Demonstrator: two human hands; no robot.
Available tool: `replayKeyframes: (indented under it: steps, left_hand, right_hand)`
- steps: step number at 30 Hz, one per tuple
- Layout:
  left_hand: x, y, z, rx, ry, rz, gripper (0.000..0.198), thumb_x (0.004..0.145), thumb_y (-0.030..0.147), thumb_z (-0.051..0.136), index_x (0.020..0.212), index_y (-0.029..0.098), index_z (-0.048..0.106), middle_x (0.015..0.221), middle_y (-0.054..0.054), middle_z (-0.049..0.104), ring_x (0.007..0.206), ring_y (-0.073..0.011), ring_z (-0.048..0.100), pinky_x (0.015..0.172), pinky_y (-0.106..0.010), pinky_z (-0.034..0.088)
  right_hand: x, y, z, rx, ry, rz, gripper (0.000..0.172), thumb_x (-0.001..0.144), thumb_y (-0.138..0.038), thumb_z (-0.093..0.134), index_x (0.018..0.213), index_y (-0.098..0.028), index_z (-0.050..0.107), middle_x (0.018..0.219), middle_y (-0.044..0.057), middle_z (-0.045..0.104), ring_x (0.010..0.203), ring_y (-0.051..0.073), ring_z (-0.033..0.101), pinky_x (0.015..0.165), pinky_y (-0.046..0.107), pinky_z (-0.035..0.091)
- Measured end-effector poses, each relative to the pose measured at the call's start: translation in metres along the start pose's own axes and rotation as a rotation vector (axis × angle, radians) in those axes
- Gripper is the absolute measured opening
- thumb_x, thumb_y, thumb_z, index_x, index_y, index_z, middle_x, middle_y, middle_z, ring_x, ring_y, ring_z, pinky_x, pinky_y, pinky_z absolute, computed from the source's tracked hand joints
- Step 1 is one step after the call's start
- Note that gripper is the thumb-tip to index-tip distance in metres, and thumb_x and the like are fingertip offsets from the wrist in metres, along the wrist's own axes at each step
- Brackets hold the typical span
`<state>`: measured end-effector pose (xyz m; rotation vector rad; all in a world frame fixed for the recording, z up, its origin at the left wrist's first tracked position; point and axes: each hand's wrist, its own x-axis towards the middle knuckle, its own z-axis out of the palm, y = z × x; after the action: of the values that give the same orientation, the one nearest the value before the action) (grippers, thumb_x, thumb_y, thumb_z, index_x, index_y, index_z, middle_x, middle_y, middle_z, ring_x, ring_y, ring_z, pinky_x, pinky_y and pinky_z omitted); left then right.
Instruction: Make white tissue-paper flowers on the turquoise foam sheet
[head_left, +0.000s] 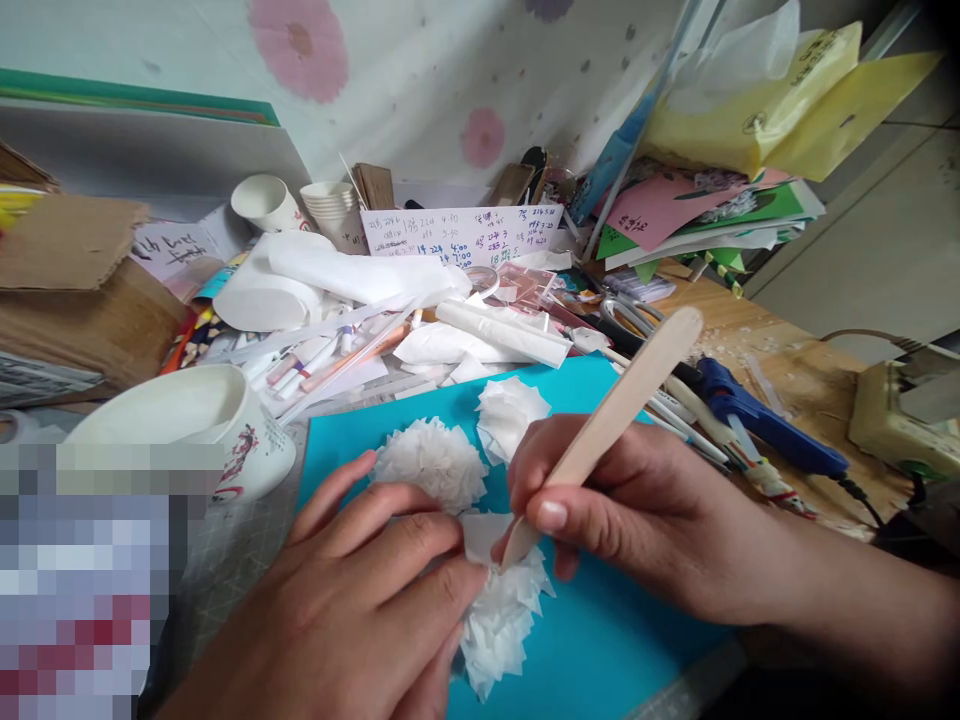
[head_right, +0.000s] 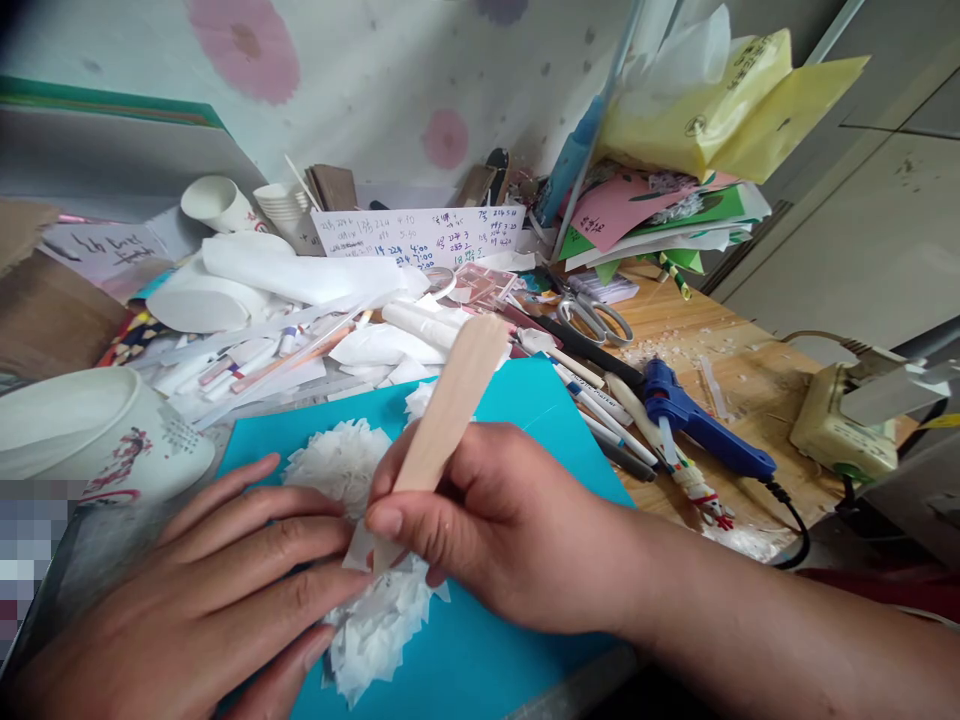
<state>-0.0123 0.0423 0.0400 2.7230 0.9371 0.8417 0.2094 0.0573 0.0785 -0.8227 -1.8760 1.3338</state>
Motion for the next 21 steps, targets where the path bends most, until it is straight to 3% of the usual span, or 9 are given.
replayKeyframes:
  steps: [5, 11, 16, 21]
  left_hand:
    - [-0.001, 0.0, -0.001, -0.032, 0.022, -0.005, 0.015, 0.08, 0.019, 0.05, 0.077, 0.027, 0.061, 0.08, 0.008, 0.066, 0.084, -0.0147, 0.057, 0.105, -0.032, 0.023]
    - [0.002, 0.002, -0.003, -0.035, 0.008, -0.017, 0.019, 0.08, 0.017, 0.05, 0.08, 0.028, 0.065, 0.082, 0.009, 0.067, 0.084, -0.0143, 0.057, 0.105, -0.033, 0.023]
    - [0.002, 0.002, -0.003, -0.014, 0.01, -0.006, 0.018, 0.079, 0.016, 0.05, 0.079, 0.028, 0.064, 0.083, 0.008, 0.068, 0.086, -0.0151, 0.057, 0.105, -0.033, 0.023]
    - [0.003, 0.001, -0.003, -0.004, 0.034, 0.02, 0.017, 0.079, 0.017, 0.049, 0.08, 0.027, 0.062, 0.084, 0.008, 0.068, 0.084, -0.0145, 0.057, 0.103, -0.031, 0.026]
  right_hand:
    - [0.001, -0.003, -0.001, -0.103, -0.046, -0.021, 0.008, 0.09, -0.016, 0.057, 0.082, -0.016, 0.056, 0.074, 0.0, 0.057, 0.069, 0.01, 0.056, 0.064, 0.018, 0.05]
    - [0.004, -0.005, -0.006, -0.122, 0.112, -0.044, 0.01, 0.09, -0.017, 0.057, 0.08, -0.016, 0.059, 0.075, 0.002, 0.06, 0.068, 0.011, 0.056, 0.062, 0.02, 0.049]
    - [0.001, 0.003, 0.0, -0.273, 0.0, -0.106, 0.011, 0.092, -0.019, 0.055, 0.082, -0.015, 0.058, 0.079, 0.003, 0.061, 0.072, 0.012, 0.059, 0.065, 0.022, 0.048]
    - [0.0, 0.008, 0.006, -0.377, -0.015, -0.161, 0.01, 0.092, -0.02, 0.055, 0.085, -0.014, 0.058, 0.081, 0.005, 0.063, 0.074, 0.013, 0.059, 0.068, 0.024, 0.047]
